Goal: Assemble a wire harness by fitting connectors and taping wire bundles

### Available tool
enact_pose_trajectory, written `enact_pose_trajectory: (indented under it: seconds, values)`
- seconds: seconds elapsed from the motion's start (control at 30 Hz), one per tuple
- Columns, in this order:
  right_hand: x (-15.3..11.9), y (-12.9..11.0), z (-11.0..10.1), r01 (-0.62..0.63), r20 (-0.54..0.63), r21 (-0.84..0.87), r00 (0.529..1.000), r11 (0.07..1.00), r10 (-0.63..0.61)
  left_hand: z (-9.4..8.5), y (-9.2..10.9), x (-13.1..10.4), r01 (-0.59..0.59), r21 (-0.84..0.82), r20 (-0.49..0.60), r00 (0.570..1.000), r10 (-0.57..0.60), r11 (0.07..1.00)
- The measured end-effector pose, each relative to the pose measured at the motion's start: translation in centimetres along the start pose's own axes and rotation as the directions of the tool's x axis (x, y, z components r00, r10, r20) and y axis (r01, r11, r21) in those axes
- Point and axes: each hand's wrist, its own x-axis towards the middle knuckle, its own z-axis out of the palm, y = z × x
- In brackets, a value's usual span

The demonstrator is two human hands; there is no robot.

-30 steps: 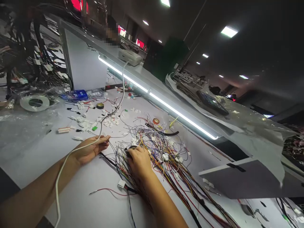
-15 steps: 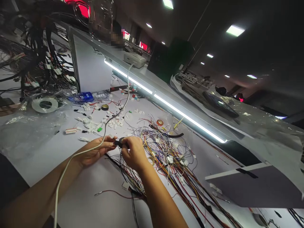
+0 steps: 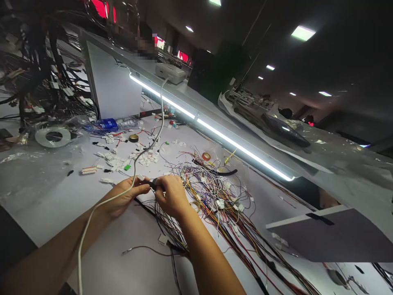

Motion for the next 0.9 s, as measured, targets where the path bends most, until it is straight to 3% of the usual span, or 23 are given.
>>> enact_pose_trajectory:
  seconds: [0.13, 0.23, 0.3, 0.4, 0.43, 0.53, 0.6, 0.77, 0.83, 0.9]
  values:
    - [0.3, 0.5, 0.0, -0.084, 0.035, 0.172, 0.996, 0.981, 0.079, -0.3, 0.0, 0.0, -0.027, 0.076, -0.019, 0.999, 0.029, 0.997]
    - [0.7, 1.0, 0.1, -0.24, 0.141, 0.45, 0.97, 0.86, 0.197, -0.7, 0.6, -0.4, -0.144, 0.277, 0.036, 0.99, 0.14, 0.95]
    - [1.0, 1.1, 0.4, -0.294, 0.164, 0.588, 0.956, 0.754, 0.244, -0.7, 1.3, -0.9, -0.301, 0.425, 0.087, 0.952, 0.292, 0.854]
    - [1.1, 0.2, 1.3, -0.314, 0.103, 0.638, 0.94, 0.703, 0.326, -0.5, 2.6, -1.6, -0.488, 0.513, 0.138, 0.859, 0.493, 0.706]
    - [1.0, -0.4, 1.6, -0.34, 0.082, 0.639, 0.922, 0.69, 0.378, -0.4, 3.0, -1.9, -0.481, 0.512, 0.13, 0.862, 0.49, 0.711]
    - [-0.1, -2.4, 2.3, -0.427, 0.126, 0.705, 0.861, 0.567, 0.492, -0.2, 3.8, -2.3, -0.297, 0.51, 0.036, 0.945, 0.325, 0.807]
    - [-1.2, -3.6, 2.5, -0.426, 0.176, 0.727, 0.873, 0.538, 0.454, -0.1, 3.8, -2.5, -0.177, 0.472, -0.047, 0.973, 0.225, 0.864]
    - [-2.8, -5.9, 2.7, -0.156, -0.021, 0.479, 0.982, 0.864, 0.189, -0.5, 2.8, -2.9, 0.003, 0.133, -0.082, 0.997, 0.008, 0.991]
    - [-2.7, -6.5, 2.9, -0.133, -0.025, 0.444, 0.987, 0.886, 0.161, -0.8, 2.5, -3.3, 0.074, -0.009, -0.108, 0.991, -0.074, 0.997]
    - [-2.5, -6.6, 3.0, -0.293, 0.013, 0.564, 0.938, 0.772, 0.347, -0.7, 2.4, -4.0, 0.067, -0.058, -0.144, 0.987, -0.075, 0.996]
